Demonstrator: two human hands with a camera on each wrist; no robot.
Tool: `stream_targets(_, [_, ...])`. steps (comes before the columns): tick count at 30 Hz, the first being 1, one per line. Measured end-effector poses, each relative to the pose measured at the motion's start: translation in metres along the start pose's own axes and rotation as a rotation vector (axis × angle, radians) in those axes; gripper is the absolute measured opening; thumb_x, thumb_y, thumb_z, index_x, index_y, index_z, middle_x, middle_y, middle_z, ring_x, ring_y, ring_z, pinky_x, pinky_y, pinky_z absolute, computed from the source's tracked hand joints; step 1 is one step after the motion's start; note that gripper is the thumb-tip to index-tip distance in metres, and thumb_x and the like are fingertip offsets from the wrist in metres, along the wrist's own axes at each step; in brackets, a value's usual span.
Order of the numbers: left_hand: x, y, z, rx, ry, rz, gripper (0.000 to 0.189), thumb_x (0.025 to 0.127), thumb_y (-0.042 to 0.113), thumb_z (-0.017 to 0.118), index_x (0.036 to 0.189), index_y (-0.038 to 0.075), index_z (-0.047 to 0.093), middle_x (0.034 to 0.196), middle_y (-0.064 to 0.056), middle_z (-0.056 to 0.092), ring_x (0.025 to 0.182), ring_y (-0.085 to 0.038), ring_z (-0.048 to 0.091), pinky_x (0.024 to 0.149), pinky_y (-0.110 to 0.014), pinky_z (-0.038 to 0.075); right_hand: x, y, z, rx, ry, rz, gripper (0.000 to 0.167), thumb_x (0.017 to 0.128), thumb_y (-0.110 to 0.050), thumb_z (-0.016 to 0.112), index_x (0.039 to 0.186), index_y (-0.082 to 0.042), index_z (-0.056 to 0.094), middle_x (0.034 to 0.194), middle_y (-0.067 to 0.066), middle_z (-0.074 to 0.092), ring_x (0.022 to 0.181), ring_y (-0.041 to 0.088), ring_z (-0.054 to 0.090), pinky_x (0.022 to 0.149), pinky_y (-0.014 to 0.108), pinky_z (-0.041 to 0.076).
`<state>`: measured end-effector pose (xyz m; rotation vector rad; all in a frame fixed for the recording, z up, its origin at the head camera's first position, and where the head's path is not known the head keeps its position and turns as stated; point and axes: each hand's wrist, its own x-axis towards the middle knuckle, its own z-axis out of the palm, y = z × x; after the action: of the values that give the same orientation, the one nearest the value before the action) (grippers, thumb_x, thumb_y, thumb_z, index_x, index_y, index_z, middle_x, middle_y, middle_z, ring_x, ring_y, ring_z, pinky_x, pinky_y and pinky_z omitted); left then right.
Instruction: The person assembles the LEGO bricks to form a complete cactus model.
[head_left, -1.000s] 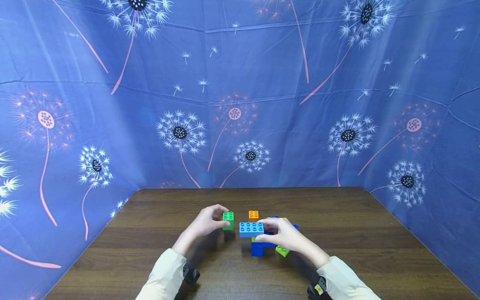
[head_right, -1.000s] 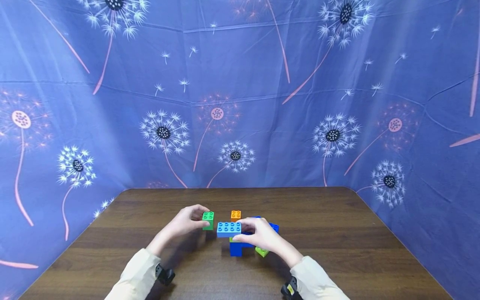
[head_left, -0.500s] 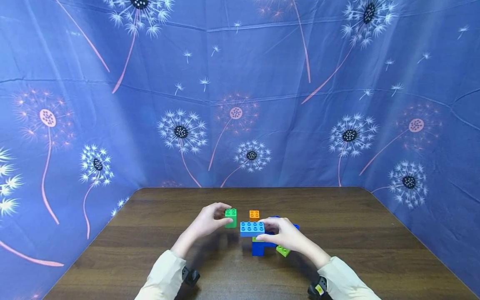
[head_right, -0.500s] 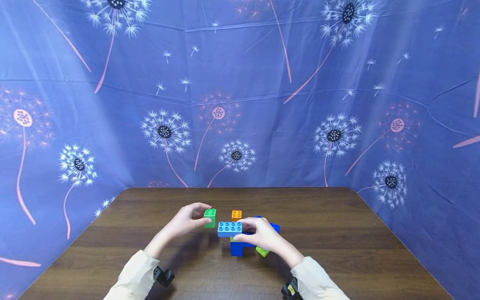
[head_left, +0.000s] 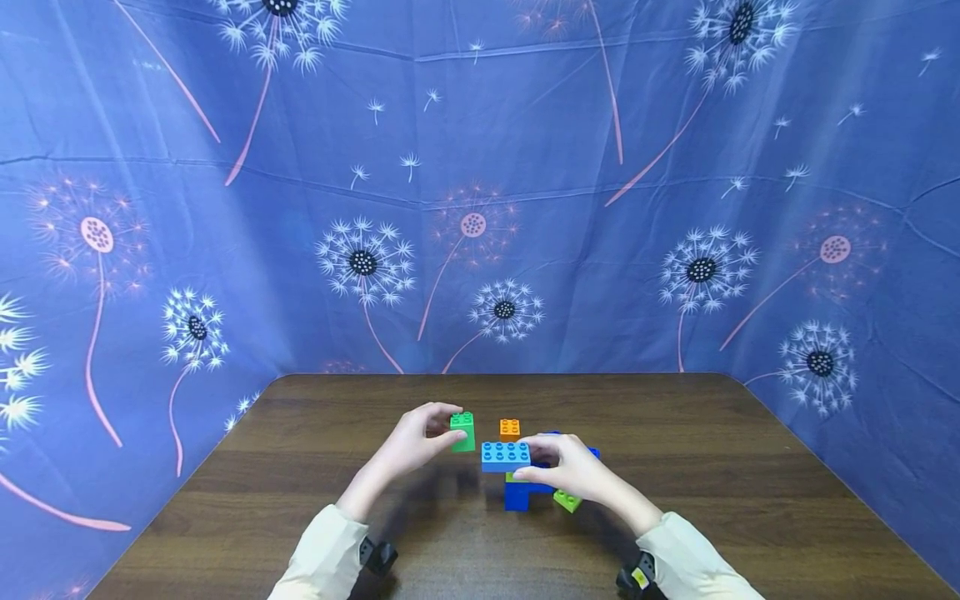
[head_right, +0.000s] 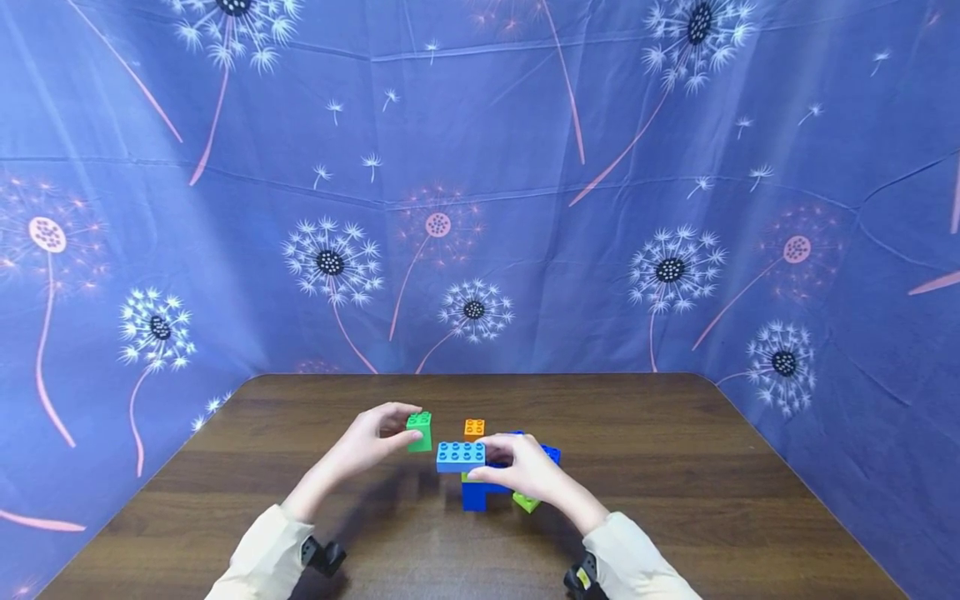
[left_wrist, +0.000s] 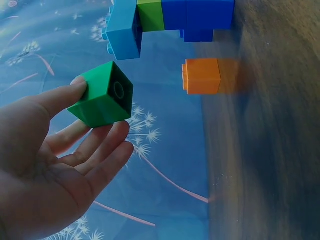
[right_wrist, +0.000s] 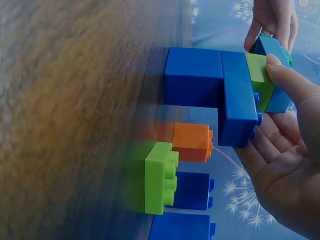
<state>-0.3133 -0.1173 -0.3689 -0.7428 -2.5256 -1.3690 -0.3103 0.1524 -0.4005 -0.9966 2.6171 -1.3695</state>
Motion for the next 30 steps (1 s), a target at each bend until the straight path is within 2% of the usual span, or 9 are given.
stream_targets(8, [-0.002,0.008,0.0,-0.016,0.014,0.02,0.036,0.083,0.016,0.071,0.116,0.003,0.061,0.097,-0.009,0.067,0.082,-0.016,0.065,0.067,-0.021,0.052,0.0,0.002,-0.001,-0.013,-0.006,0.002,0.042,0.083,-0.034,0.07,0.116,-0.009,0.063,0.097,0.001,0.071,0.087,0.007,0.066,0.075,0.021,0.052])
stream_targets(25, [-0.001,0.019,0.006,-0.05,-0.018,0.052,0.036,0.082,0.019,0.072,0.114,0.004,0.063,0.1,-0.01,0.067,0.084,-0.02,0.066,0.071,-0.024,0.052,0.0,0.0,-0.001,0.024,-0.014,0.01,0.038,0.084,-0.027,0.07,0.117,-0.01,0.062,0.098,0.001,0.07,0.088,0.011,0.066,0.076,0.021,0.052])
stream_targets(30, [0.0,0.018,0.008,-0.024,-0.035,0.076,0.036,0.081,0.019,0.073,0.113,0.005,0.063,0.098,-0.008,0.068,0.083,-0.016,0.066,0.073,-0.022,0.052,-0.003,-0.012,-0.001,0.0,-0.007,0.025,0.037,0.085,-0.022,0.068,0.117,-0.006,0.062,0.098,0.005,0.07,0.088,0.016,0.067,0.076,0.022,0.052])
